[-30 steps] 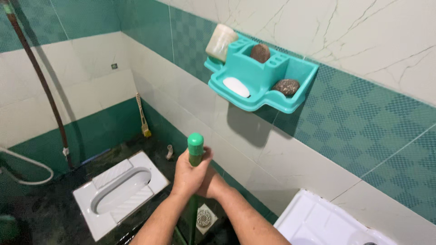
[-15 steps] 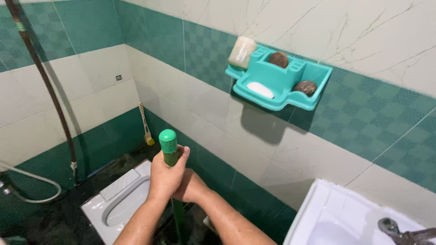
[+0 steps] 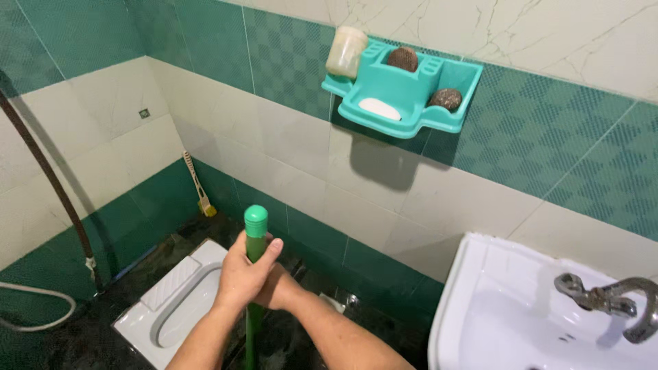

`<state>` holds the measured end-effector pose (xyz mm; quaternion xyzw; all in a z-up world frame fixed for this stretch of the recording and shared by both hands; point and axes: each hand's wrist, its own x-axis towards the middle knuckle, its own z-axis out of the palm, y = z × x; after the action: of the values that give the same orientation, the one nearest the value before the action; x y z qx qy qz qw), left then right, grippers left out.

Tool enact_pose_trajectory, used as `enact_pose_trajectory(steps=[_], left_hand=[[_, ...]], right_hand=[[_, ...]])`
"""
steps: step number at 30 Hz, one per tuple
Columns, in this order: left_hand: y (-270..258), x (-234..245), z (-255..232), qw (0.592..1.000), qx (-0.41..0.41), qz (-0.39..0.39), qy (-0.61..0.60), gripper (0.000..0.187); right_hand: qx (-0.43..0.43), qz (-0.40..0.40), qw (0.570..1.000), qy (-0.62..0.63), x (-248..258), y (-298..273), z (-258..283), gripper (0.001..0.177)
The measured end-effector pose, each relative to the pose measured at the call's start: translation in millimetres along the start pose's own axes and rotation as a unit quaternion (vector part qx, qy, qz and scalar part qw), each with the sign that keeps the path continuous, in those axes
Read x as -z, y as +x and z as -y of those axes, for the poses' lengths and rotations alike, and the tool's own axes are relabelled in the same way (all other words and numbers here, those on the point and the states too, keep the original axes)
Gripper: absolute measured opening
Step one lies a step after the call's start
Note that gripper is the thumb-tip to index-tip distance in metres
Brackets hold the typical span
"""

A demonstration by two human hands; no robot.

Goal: The person cleans a bidet sprayer by hand and then uses a squeegee to wipe water into a drain on the bathroom floor.

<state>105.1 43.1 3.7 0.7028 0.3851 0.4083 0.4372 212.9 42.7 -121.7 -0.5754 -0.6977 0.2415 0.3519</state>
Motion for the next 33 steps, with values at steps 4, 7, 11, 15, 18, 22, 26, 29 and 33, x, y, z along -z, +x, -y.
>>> enact_pose_trajectory(steps=[4, 7, 11, 15, 18, 22, 26, 29, 33], left_hand=[[21.3, -24.5, -3.8, 0.999, 0.039, 0.019, 0.020, 0.038], [41.3, -50.6, -6.0, 0.998, 0.028, 0.048, -0.013, 0.035], [73.8, -97.9, -11.2, 0.993, 0.034, 0.102, -0.045, 0.034], [110.8, -146.1, -17.7, 0.986, 0.043, 0.154, -0.040, 0.028], [126.2, -178.9, -24.7, 0.978, 0.073, 0.179, -0.083, 0.026], [134.6, -203.9, -38.5, 0.977, 0.081, 0.174, -0.097, 0.023], [142.9, -212.3, -47.1, 0.975, 0.062, 0.193, -0.089, 0.021], [144.4, -217.3, -50.1, 0.973, 0.050, 0.200, -0.108, 0.020], [144.5, -222.1, -57.0, 0.972, 0.068, 0.196, -0.108, 0.017]], right_hand=[[-0.040, -0.015, 0.999, -0.024, 21.4, 3.9, -15.6, 0.031], [-0.135, -0.020, 0.990, -0.034, 43.4, 3.1, -33.2, 0.033], [-0.113, -0.060, 0.992, -0.016, 85.9, 4.8, -63.9, 0.030], [-0.131, -0.126, 0.983, -0.001, 134.0, 1.0, -87.4, 0.035], [-0.184, -0.137, 0.973, -0.024, 161.3, -3.1, -102.9, 0.031], [-0.208, -0.157, 0.963, -0.074, 181.1, -4.9, -118.9, 0.025], [-0.179, -0.193, 0.961, -0.080, 196.0, -5.4, -114.0, 0.023], [-0.290, -0.178, 0.938, -0.059, 209.5, -8.4, -98.8, 0.026], [-0.278, -0.220, 0.933, -0.062, 218.9, -13.1, -92.2, 0.031]])
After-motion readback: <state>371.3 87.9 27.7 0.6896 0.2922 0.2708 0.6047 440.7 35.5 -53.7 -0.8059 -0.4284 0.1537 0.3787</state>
